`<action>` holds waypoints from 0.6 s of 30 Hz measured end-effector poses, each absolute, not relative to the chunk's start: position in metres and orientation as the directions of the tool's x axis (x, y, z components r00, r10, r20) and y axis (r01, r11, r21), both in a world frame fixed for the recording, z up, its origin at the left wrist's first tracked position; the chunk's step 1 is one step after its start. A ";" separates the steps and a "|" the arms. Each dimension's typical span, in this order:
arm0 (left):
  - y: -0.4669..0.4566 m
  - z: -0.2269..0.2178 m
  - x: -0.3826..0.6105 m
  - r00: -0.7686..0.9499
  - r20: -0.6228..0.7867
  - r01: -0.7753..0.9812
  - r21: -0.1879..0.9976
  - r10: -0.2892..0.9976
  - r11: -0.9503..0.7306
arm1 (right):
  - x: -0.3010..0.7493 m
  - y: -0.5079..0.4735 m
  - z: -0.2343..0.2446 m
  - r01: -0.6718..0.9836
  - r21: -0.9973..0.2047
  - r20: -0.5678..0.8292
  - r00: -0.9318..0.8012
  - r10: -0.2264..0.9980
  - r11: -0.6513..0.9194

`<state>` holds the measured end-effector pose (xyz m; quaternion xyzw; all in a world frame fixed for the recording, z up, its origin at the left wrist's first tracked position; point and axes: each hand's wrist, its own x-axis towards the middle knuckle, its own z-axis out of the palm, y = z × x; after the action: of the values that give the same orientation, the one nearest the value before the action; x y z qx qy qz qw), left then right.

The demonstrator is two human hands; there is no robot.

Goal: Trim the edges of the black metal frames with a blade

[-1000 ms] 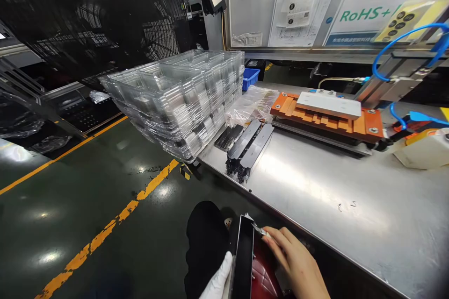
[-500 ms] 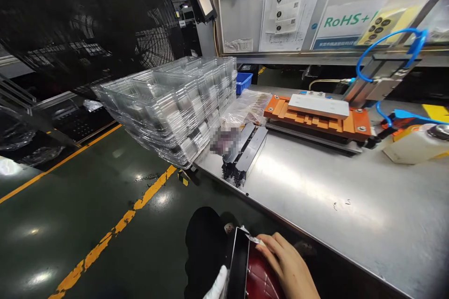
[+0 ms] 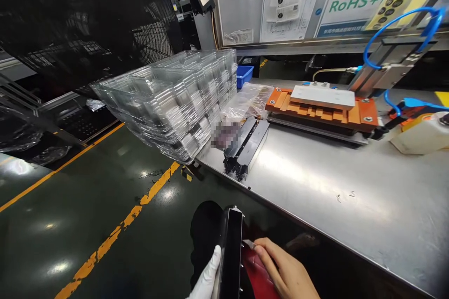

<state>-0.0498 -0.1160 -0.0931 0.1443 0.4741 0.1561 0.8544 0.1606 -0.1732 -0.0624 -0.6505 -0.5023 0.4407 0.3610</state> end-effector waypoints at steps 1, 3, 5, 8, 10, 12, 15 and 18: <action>-0.115 -0.094 -0.048 0.504 -0.754 -0.117 0.423 0.421 0.898 | 0.159 -0.171 -0.060 0.359 -0.907 -0.181 0.138 0.974 -0.219; -0.112 -0.094 -0.046 0.501 -0.725 -0.121 0.482 0.472 0.868 | 0.158 -0.170 -0.059 0.423 -0.891 -0.102 0.164 0.981 -0.164; -0.111 -0.090 -0.046 0.486 -0.701 -0.146 0.524 0.522 0.839 | 0.159 -0.173 -0.058 0.491 -0.867 -0.056 0.077 0.995 -0.087; -0.110 -0.083 -0.046 0.463 -0.707 -0.156 0.528 0.534 0.835 | 0.162 -0.175 -0.057 0.519 -0.853 -0.107 -0.074 0.991 -0.053; -0.110 -0.080 -0.045 0.447 -0.729 -0.149 0.511 0.518 0.847 | 0.162 -0.174 -0.057 0.485 -0.866 -0.155 -0.025 0.988 -0.124; -0.111 -0.077 -0.044 0.420 -0.757 -0.140 0.490 0.500 0.860 | 0.162 -0.171 -0.057 0.455 -0.874 -0.150 0.078 0.986 -0.169; -0.112 -0.074 -0.041 0.434 -0.803 -0.146 0.384 0.408 0.912 | 0.158 -0.174 -0.049 0.496 -0.864 -0.100 -0.005 0.995 -0.085; -0.113 -0.070 -0.039 0.522 -0.798 -0.195 0.234 0.302 0.953 | 0.156 -0.184 -0.030 0.464 -0.882 -0.206 -0.228 0.952 -0.079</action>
<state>-0.0387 -0.1130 -0.0705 0.0574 0.4676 0.1429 0.8704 0.1562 -0.1844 -0.0305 -0.5644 -0.6269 0.4703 0.2594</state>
